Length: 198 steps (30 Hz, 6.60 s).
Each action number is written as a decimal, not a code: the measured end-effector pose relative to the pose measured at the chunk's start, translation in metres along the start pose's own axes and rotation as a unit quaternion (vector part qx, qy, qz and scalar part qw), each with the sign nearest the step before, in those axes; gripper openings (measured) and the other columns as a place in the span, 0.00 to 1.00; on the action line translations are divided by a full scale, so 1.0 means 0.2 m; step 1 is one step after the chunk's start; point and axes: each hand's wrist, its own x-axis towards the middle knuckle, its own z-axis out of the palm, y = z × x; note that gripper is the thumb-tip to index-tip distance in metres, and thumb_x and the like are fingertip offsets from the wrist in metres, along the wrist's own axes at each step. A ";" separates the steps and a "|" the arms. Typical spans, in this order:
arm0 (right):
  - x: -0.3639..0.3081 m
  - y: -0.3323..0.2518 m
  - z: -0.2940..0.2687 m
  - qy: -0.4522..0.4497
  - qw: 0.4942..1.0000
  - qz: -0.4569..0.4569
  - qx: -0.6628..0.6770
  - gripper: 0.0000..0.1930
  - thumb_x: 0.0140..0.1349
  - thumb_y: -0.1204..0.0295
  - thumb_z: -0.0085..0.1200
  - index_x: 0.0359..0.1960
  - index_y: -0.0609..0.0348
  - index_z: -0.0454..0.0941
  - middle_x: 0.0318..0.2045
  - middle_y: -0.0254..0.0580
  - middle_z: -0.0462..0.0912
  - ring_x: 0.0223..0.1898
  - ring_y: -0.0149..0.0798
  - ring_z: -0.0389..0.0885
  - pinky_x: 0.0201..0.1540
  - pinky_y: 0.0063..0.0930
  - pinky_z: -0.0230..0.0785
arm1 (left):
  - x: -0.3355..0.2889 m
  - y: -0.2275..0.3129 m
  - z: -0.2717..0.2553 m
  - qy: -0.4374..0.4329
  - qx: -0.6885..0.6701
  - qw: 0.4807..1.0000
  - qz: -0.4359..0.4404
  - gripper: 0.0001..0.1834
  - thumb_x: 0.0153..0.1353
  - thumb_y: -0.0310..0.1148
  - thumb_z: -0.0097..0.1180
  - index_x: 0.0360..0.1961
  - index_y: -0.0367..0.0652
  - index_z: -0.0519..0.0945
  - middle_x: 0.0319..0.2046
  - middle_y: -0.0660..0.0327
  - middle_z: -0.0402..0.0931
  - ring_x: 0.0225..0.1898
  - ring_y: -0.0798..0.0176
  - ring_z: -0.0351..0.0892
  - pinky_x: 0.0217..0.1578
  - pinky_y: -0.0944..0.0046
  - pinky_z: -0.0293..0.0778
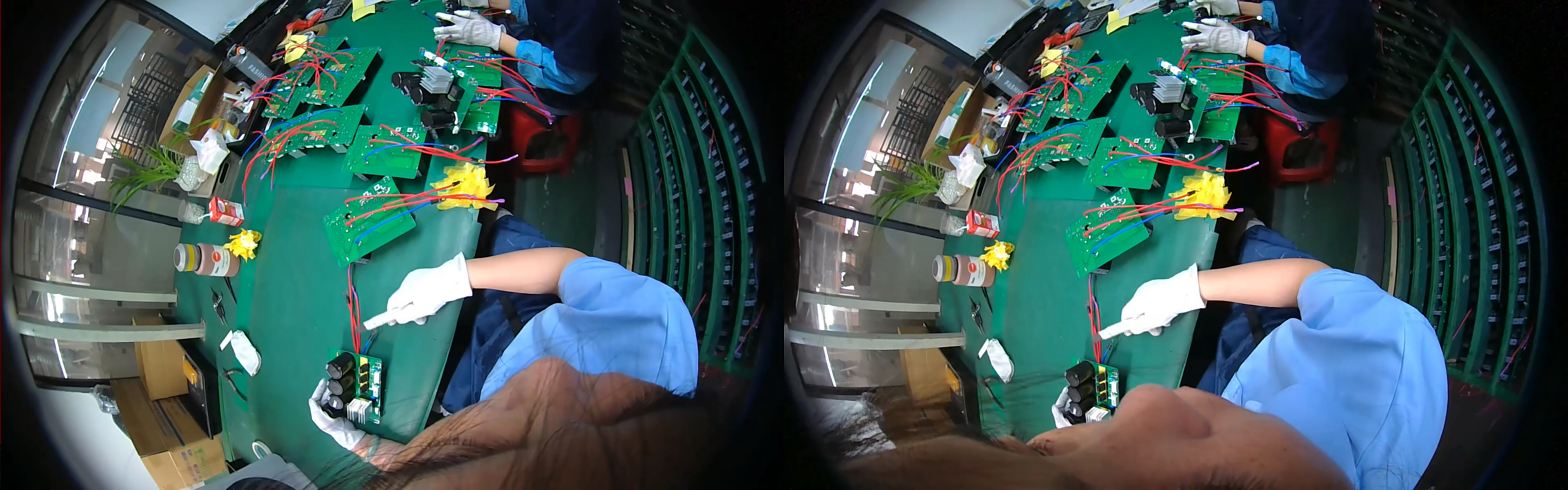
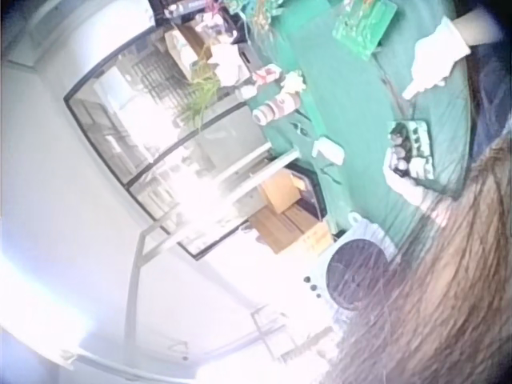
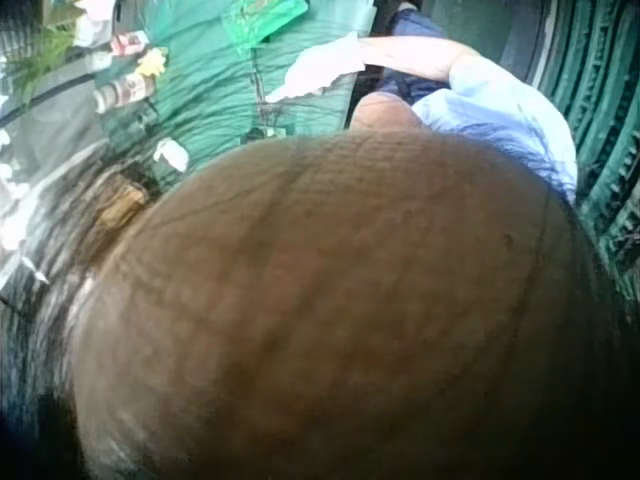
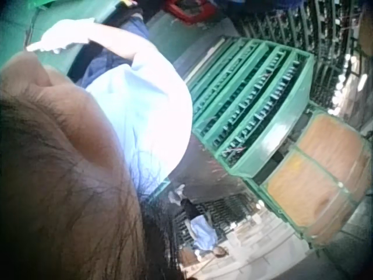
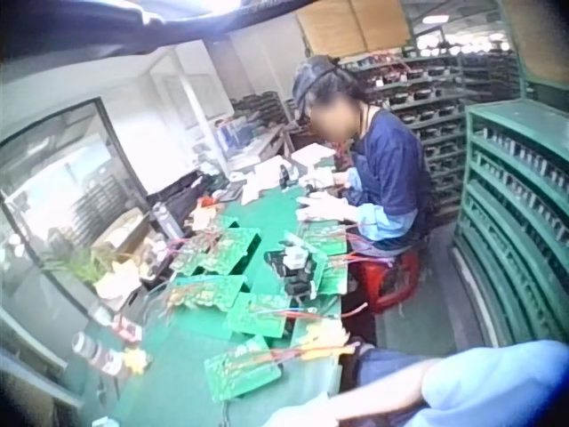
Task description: The person assembles electronic circuit boards at a green workbench. They pick up green PCBs, connect red and blue wires, and attach black cylindrical components. The person handles the boards one at a time, inspecting them and placing them back on the table.
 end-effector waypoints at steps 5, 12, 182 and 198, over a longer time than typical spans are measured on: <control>-0.04 -0.07 -0.02 0.005 0.999 0.014 0.033 0.15 0.71 0.58 0.47 0.48 0.53 0.80 0.24 0.31 0.83 0.20 0.26 0.75 0.24 0.25 0.69 | -0.02 0.01 0.01 0.010 0.024 1.000 -0.003 0.30 0.74 0.44 0.30 0.53 0.26 0.76 0.43 0.46 0.82 0.42 0.54 0.83 0.47 0.56 0.80; -0.06 -0.08 -0.01 0.040 0.998 0.000 0.050 0.14 0.69 0.59 0.50 0.45 0.54 0.80 0.25 0.32 0.84 0.20 0.25 0.76 0.23 0.23 0.69 | -0.04 0.05 0.07 0.012 0.014 1.000 -0.007 0.30 0.74 0.45 0.31 0.53 0.27 0.76 0.40 0.48 0.83 0.40 0.55 0.83 0.45 0.57 0.80; 0.67 -0.42 0.17 -0.007 0.723 -0.390 -0.570 0.24 0.58 0.70 0.55 0.59 0.52 0.75 0.41 0.34 0.84 0.37 0.35 0.85 0.33 0.29 0.77 | -0.16 0.24 0.38 -0.068 0.064 0.992 0.082 0.20 0.68 0.37 0.56 0.59 0.42 0.76 0.34 0.65 0.73 0.37 0.72 0.70 0.41 0.70 0.69; 0.31 -0.21 0.12 0.090 0.989 -0.103 -0.051 0.18 0.69 0.73 0.56 0.57 0.68 0.73 0.41 0.42 0.85 0.32 0.25 0.77 0.35 0.19 0.71 | -0.14 0.24 0.26 -0.016 -0.109 0.994 0.003 0.58 0.60 0.78 0.10 0.70 0.40 0.62 0.49 0.50 0.81 0.24 0.71 0.72 0.25 0.73 0.65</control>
